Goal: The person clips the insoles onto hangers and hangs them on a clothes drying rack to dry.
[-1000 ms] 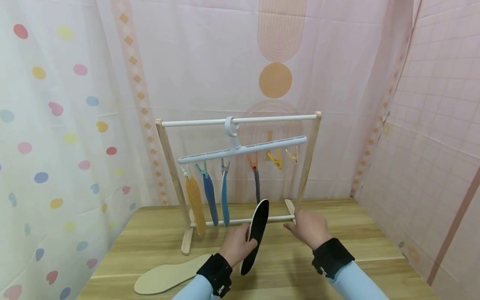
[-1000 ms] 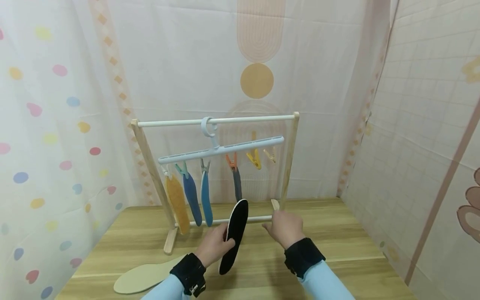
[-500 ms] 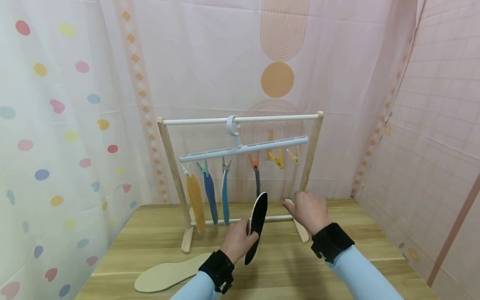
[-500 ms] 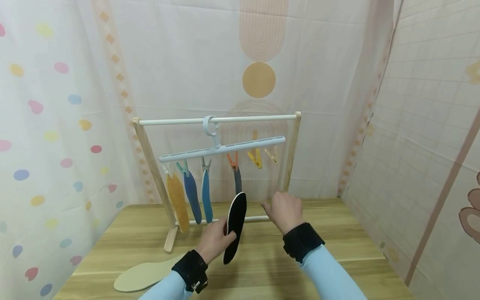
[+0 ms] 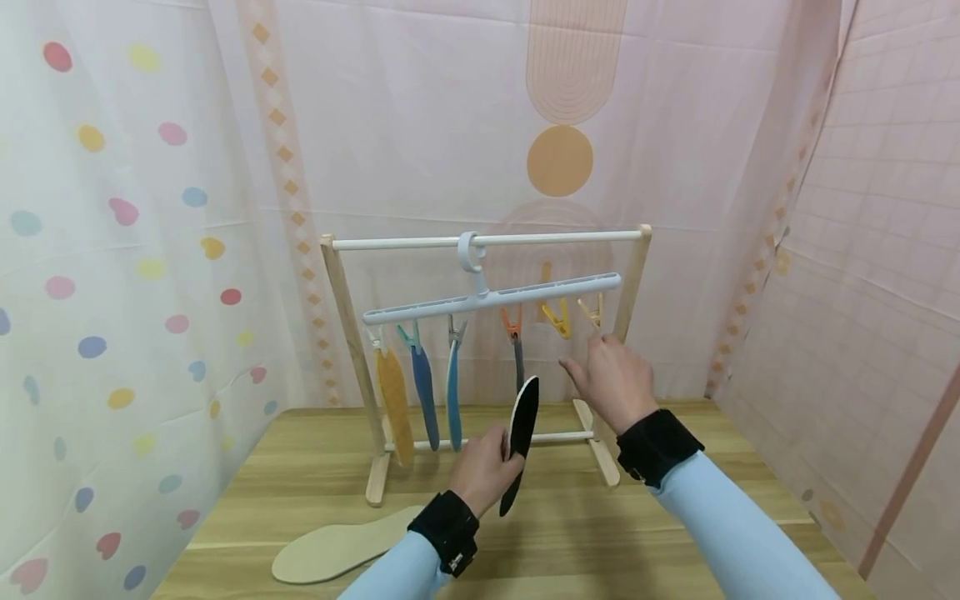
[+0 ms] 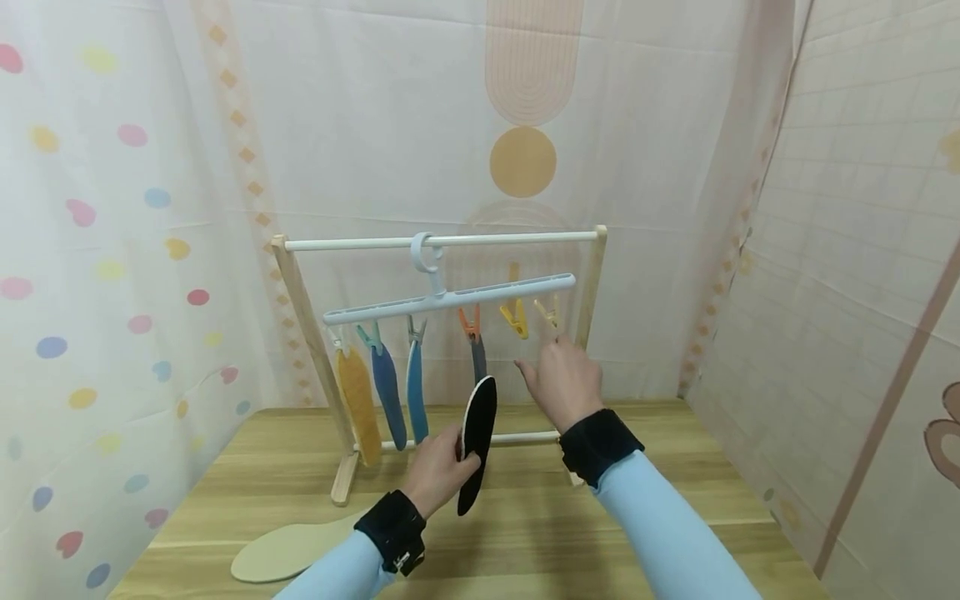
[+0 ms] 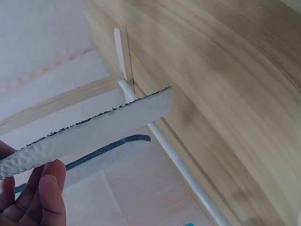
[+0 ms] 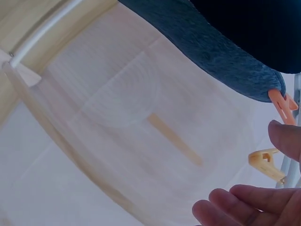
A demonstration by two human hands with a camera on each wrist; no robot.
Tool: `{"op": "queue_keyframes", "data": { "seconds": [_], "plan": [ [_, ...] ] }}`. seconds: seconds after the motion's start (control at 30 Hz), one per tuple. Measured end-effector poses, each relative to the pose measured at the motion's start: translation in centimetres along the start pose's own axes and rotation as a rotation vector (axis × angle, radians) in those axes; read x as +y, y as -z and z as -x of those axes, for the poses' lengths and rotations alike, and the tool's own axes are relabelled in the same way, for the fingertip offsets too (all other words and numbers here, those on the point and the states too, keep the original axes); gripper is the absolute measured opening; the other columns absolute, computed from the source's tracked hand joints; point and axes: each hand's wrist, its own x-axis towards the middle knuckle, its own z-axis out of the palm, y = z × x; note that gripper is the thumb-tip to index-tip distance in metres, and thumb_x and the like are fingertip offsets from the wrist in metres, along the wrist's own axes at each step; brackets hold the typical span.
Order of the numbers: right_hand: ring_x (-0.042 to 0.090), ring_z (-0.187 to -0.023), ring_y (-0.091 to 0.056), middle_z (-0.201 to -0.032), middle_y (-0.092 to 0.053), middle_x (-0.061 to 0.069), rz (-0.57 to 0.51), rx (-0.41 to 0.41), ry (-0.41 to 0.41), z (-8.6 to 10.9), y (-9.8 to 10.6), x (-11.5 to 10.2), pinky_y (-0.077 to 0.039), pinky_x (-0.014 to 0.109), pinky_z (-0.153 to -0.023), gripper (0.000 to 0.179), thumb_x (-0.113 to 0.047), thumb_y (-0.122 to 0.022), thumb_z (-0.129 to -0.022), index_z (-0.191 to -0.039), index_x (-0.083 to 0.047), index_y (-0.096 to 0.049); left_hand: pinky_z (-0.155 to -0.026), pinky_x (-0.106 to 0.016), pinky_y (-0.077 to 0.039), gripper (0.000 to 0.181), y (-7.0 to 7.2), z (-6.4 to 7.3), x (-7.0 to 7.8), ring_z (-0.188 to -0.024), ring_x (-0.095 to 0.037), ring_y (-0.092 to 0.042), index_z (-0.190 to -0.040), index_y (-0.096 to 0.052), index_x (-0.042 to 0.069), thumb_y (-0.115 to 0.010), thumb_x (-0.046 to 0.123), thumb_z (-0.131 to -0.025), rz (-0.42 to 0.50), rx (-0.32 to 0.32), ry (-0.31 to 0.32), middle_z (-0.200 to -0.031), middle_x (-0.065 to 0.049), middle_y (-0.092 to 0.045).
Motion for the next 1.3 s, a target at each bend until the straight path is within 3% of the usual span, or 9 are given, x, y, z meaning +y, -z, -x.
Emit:
{"op": "queue_keyframes", "data": {
  "seconds": [0.13,0.3,0.37,0.5,0.6,0.73,0.83,1.13,1.3],
  "plan": [
    [0.020,-0.049,-0.052,-0.074,-0.060,0.013,0.001,0.008,0.001,-0.9,0.5,-0.5,-0.042,0.035,-0.039,0.048,-0.044,-0.069,-0.092,-0.091,0.004,-0.067,-0.049,-0.025,-0.037,0.023,-0.2,-0.3,0.3,-0.053,-0.008,-0.045,-0.075,-0.049,0.014,-0.070,0.009,-0.082,-0.029,0.022,0.002,-0.061,0.007,-0.046],
    [0.024,-0.051,-0.056,-0.080,-0.065,0.017,-0.008,0.039,0.012,-2.0,0.6,-1.1,-0.044,0.038,-0.041,0.058,-0.043,-0.070,-0.092,-0.130,-0.001,-0.060,-0.050,-0.026,-0.039,0.023,-0.6,-0.7,0.8,-0.054,-0.009,-0.046,-0.074,-0.050,0.013,-0.072,0.010,-0.081,-0.061,0.038,-0.010,-0.061,0.007,-0.047],
    [0.024,-0.052,-0.056,-0.076,-0.063,0.014,-0.019,0.051,0.012,-2.4,0.5,-1.4,-0.044,0.039,-0.042,0.061,-0.045,-0.069,-0.092,-0.135,-0.004,-0.057,-0.050,-0.026,-0.039,0.023,-0.8,-0.8,0.9,-0.054,-0.008,-0.047,-0.075,-0.051,0.013,-0.073,0.009,-0.081,-0.060,0.045,-0.012,-0.061,0.007,-0.048],
    [0.019,-0.045,-0.049,-0.058,-0.048,0.004,-0.020,0.066,-0.007,-3.0,0.4,-1.9,-0.040,0.035,-0.039,0.048,-0.049,-0.067,-0.092,-0.106,-0.003,-0.066,-0.049,-0.024,-0.040,0.023,-1.2,-0.9,1.1,-0.052,-0.007,-0.047,-0.074,-0.052,0.012,-0.074,0.007,-0.081,-0.061,0.061,-0.011,-0.060,0.006,-0.049],
    [0.016,-0.040,-0.042,-0.050,-0.038,-0.001,0.001,0.083,-0.020,-3.4,0.2,-2.4,-0.034,0.031,-0.036,0.049,-0.051,-0.065,-0.093,-0.075,-0.005,-0.059,-0.048,-0.024,-0.039,0.023,-1.3,-1.1,1.2,-0.051,-0.007,-0.046,-0.073,-0.052,0.011,-0.074,0.007,-0.080,-0.067,0.065,-0.007,-0.059,0.005,-0.049],
    [0.012,-0.039,-0.033,-0.048,-0.029,-0.004,0.045,0.079,-0.027,-4.0,0.2,-3.0,-0.027,0.028,-0.035,0.059,-0.055,-0.061,-0.094,-0.056,-0.011,-0.046,-0.048,-0.025,-0.039,0.024,-1.4,-1.3,1.5,-0.052,-0.008,-0.046,-0.073,-0.052,0.012,-0.074,0.008,-0.081,-0.065,0.051,0.011,-0.059,0.005,-0.050],
    [0.012,-0.039,-0.031,-0.050,-0.028,-0.004,0.088,0.080,-0.022,-4.6,0.1,-3.3,-0.026,0.027,-0.036,0.061,-0.056,-0.058,-0.095,-0.054,-0.012,-0.044,-0.048,-0.025,-0.039,0.023,-1.6,-1.5,1.7,-0.051,-0.008,-0.047,-0.073,-0.053,0.012,-0.074,0.009,-0.082,-0.065,0.042,0.021,-0.059,0.005,-0.050],
    [0.013,-0.038,-0.032,-0.050,-0.029,-0.002,0.152,0.106,-0.020,-6.0,-0.2,-3.4,-0.026,0.027,-0.035,0.053,-0.055,-0.060,-0.094,-0.071,-0.007,-0.063,-0.048,-0.025,-0.039,0.021,-2.2,-1.9,2.5,-0.051,-0.009,-0.047,-0.075,-0.054,0.012,-0.073,0.009,-0.084,-0.053,0.012,0.055,-0.059,0.005,-0.051],
    [0.013,-0.037,-0.034,-0.047,-0.029,-0.003,0.171,0.070,-0.033,-6.4,-0.1,-3.3,-0.027,0.027,-0.034,0.054,-0.046,-0.063,-0.096,-0.059,-0.007,-0.057,-0.048,-0.025,-0.038,0.021,-2.3,-2.2,3.0,-0.051,-0.009,-0.046,-0.076,-0.054,0.011,-0.074,0.008,-0.083,-0.055,0.022,0.037,-0.060,0.004,-0.049]
  ]
}}
